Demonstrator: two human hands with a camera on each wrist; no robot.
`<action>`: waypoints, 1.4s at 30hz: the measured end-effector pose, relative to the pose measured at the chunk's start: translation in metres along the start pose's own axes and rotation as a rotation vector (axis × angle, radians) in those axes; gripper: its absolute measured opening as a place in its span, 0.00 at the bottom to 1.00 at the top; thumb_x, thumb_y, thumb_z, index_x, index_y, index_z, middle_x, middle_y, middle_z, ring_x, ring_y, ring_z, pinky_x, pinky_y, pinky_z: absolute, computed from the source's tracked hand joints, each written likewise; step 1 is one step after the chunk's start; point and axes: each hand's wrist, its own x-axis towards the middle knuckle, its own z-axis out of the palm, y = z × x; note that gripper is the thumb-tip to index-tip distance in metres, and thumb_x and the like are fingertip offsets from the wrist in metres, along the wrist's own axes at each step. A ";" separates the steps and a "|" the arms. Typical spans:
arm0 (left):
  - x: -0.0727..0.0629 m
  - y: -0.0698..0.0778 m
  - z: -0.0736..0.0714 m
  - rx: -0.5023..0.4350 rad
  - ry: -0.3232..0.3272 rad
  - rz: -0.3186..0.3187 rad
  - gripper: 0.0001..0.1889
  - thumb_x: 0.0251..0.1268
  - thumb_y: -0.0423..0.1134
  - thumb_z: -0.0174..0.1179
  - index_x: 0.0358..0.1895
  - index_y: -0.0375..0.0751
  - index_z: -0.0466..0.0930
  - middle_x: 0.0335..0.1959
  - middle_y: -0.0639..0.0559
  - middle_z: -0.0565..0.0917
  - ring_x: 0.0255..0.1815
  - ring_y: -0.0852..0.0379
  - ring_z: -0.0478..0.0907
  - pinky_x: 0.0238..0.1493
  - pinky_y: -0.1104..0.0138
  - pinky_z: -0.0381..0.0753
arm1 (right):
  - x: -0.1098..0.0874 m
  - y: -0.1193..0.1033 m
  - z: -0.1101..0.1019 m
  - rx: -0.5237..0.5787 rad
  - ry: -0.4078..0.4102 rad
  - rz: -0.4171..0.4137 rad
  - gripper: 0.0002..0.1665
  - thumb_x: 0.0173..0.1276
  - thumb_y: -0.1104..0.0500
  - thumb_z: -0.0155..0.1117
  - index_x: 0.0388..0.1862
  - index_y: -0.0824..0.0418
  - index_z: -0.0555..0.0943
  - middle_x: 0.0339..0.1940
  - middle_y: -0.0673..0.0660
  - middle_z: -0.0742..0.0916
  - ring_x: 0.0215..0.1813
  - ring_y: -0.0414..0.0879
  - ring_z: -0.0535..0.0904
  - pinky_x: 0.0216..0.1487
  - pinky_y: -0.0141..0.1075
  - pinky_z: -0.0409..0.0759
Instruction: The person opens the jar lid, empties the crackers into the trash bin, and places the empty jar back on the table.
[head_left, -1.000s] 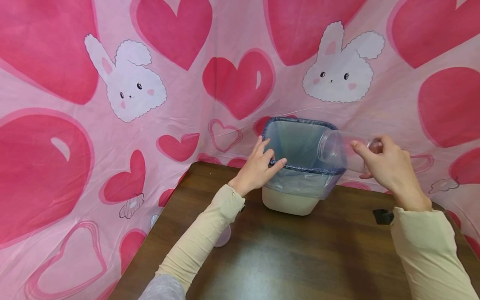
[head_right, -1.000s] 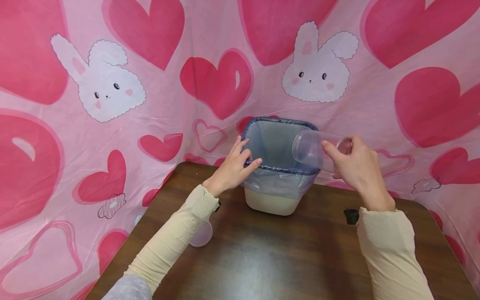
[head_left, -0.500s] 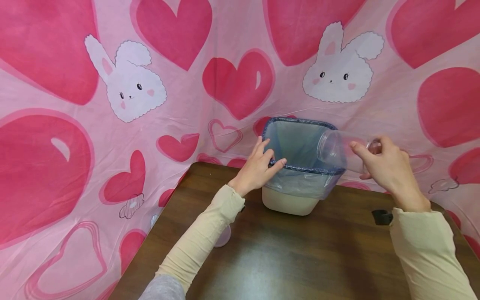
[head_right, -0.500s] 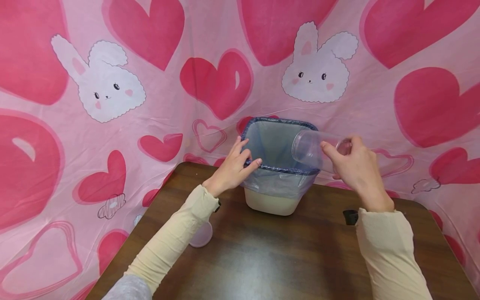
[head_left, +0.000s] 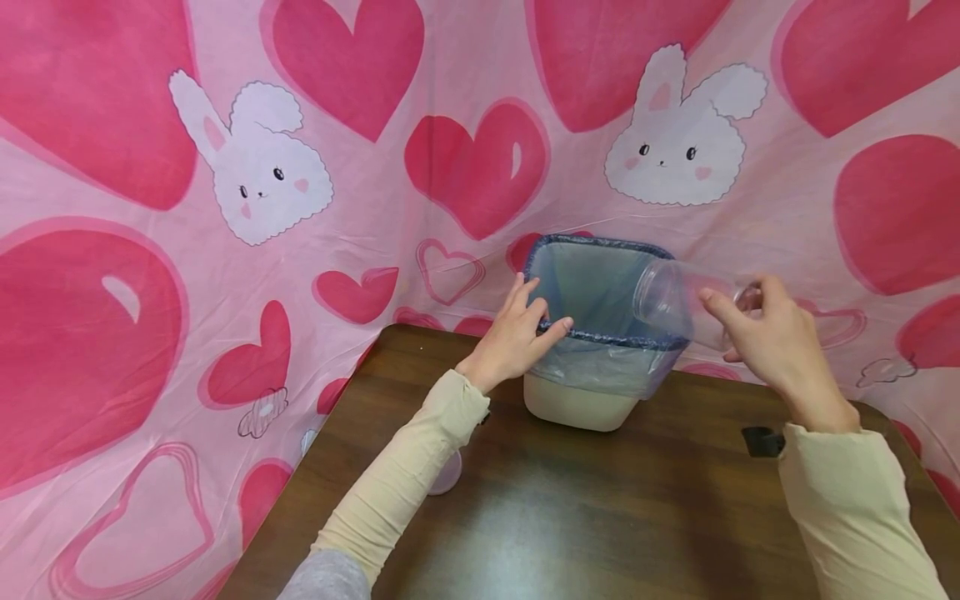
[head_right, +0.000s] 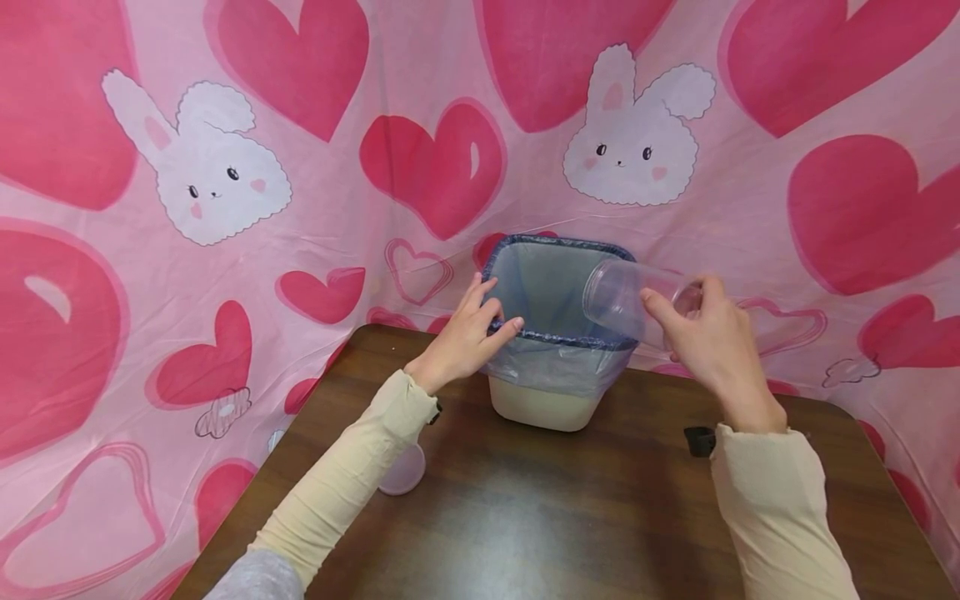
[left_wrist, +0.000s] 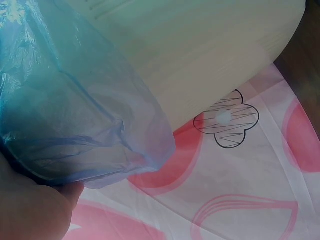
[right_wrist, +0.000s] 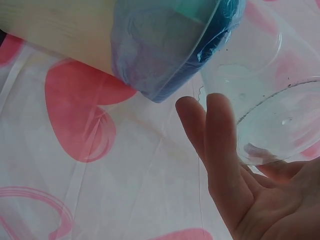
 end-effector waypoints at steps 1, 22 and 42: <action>0.000 0.000 0.000 0.000 0.000 0.000 0.22 0.69 0.63 0.46 0.33 0.48 0.68 0.76 0.42 0.55 0.81 0.44 0.35 0.73 0.49 0.59 | 0.000 0.000 0.001 0.007 0.002 -0.004 0.39 0.68 0.31 0.51 0.58 0.62 0.64 0.32 0.56 0.82 0.21 0.42 0.84 0.26 0.35 0.68; 0.001 0.000 0.001 -0.007 0.004 0.002 0.22 0.69 0.63 0.46 0.33 0.48 0.68 0.77 0.42 0.54 0.81 0.44 0.35 0.74 0.49 0.58 | -0.012 0.003 0.008 0.056 0.050 -0.006 0.46 0.67 0.35 0.56 0.72 0.63 0.58 0.52 0.67 0.76 0.53 0.60 0.74 0.34 0.30 0.68; 0.001 -0.001 0.002 -0.017 0.004 -0.008 0.23 0.69 0.64 0.45 0.33 0.47 0.68 0.77 0.43 0.54 0.81 0.45 0.34 0.74 0.48 0.57 | -0.041 0.012 0.020 0.203 0.165 0.027 0.51 0.62 0.46 0.68 0.73 0.62 0.51 0.62 0.68 0.69 0.39 0.33 0.69 0.32 0.15 0.68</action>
